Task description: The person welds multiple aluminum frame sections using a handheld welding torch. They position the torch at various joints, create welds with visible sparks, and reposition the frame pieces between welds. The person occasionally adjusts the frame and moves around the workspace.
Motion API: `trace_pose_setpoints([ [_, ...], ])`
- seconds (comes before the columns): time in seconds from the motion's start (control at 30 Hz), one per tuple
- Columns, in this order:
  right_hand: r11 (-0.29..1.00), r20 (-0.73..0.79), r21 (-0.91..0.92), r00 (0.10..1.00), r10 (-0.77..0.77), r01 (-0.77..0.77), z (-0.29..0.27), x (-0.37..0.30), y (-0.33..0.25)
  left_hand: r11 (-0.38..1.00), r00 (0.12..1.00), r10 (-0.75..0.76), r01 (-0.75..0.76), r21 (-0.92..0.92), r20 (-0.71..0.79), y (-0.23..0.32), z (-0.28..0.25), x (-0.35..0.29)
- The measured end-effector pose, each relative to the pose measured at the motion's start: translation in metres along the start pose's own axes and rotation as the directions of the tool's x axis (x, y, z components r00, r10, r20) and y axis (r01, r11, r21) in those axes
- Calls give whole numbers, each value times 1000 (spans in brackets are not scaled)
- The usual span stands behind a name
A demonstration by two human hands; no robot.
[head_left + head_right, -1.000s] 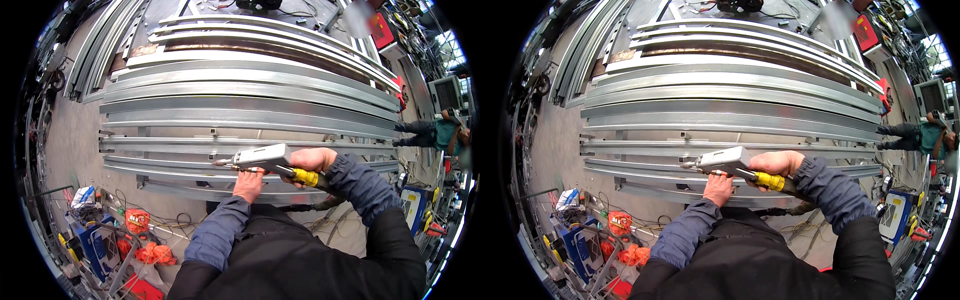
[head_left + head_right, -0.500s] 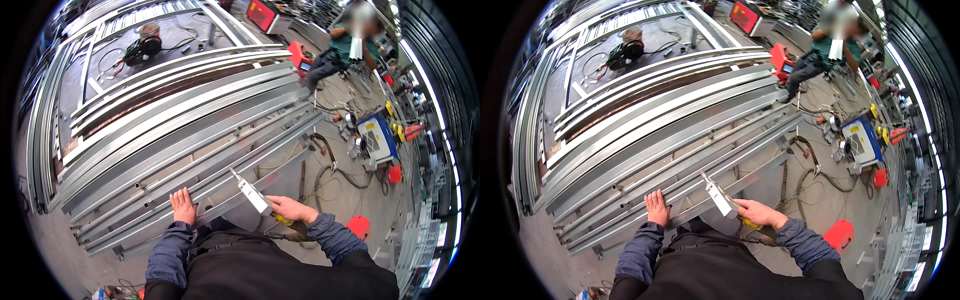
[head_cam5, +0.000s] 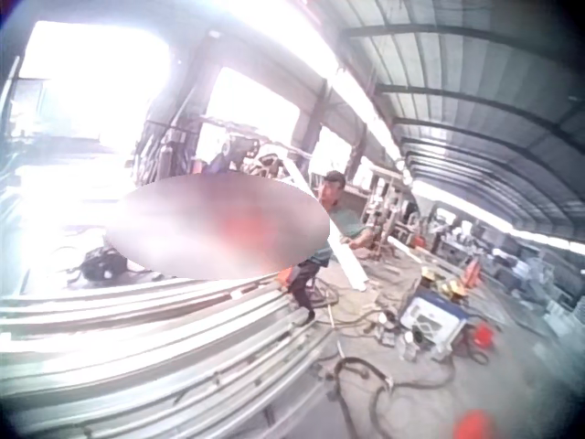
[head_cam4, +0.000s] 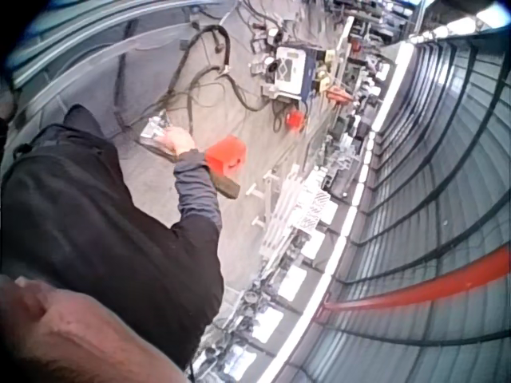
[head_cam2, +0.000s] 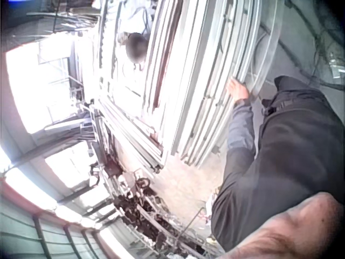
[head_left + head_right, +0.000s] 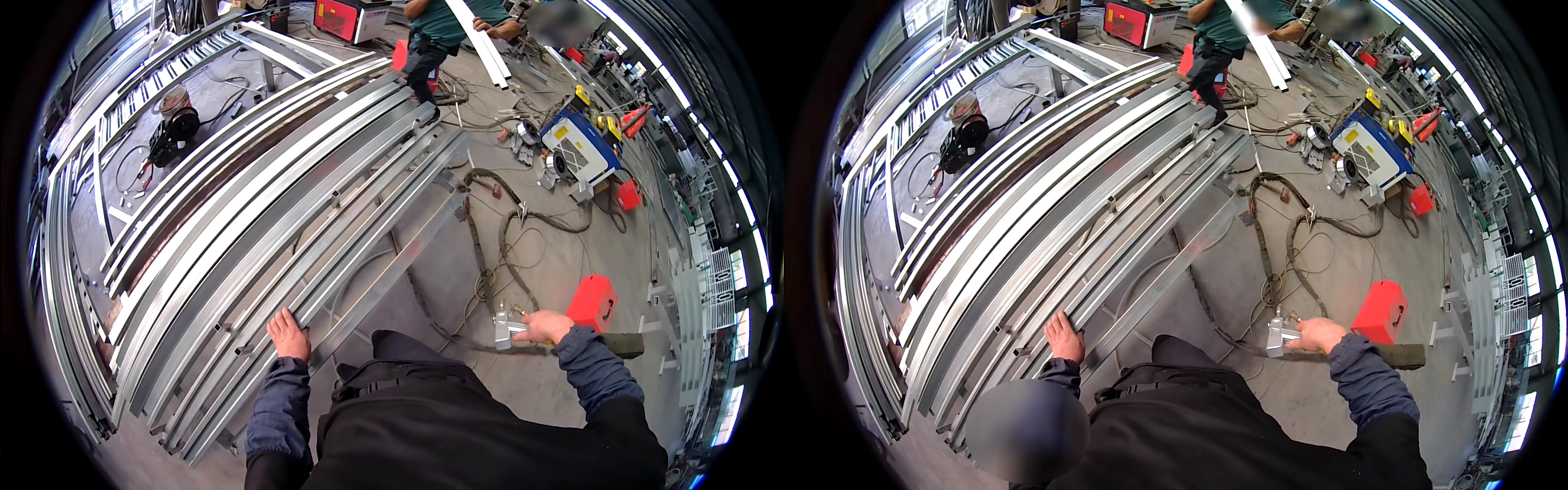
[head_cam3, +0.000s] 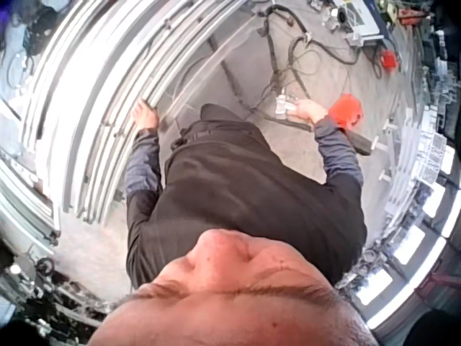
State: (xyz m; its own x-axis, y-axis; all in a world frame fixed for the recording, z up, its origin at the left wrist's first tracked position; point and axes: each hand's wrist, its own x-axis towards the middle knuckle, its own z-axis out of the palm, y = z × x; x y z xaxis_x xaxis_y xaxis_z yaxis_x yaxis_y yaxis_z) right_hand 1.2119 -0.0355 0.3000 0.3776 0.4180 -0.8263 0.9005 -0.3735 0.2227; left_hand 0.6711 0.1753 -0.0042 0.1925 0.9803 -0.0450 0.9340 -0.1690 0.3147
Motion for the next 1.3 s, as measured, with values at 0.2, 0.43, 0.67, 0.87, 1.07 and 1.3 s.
trace_pose_setpoints([
  [0.2, 954, -185, 214, 967, -173, 211, 5, 29, 35, 999, 1000, -27, 27, 35, 6, 11, -2, 6],
  [0.43, 673, -316, 396, 781, -539, 625, -89, 110, -8, 999, 999, -32, 32, 10, 2, 74, -2, 50],
  [0.67, 631, -268, 144, 644, -717, 762, -217, 193, 3, 982, 979, -188, 185, -39, -80, 215, 31, 136],
  [0.87, 610, -113, 10, 607, -787, 792, -281, 257, 3, 938, 925, -347, 338, 80, 157, 286, 27, 197],
  [1.07, 584, -5, -71, 586, -811, 808, -300, 299, -12, 923, 894, -384, 369, 108, 232, 287, 21, 209],
  [1.3, 545, 76, -125, 555, -828, 829, -316, 319, -35, 917, 886, -398, 385, 100, 237, 289, 22, 214],
])
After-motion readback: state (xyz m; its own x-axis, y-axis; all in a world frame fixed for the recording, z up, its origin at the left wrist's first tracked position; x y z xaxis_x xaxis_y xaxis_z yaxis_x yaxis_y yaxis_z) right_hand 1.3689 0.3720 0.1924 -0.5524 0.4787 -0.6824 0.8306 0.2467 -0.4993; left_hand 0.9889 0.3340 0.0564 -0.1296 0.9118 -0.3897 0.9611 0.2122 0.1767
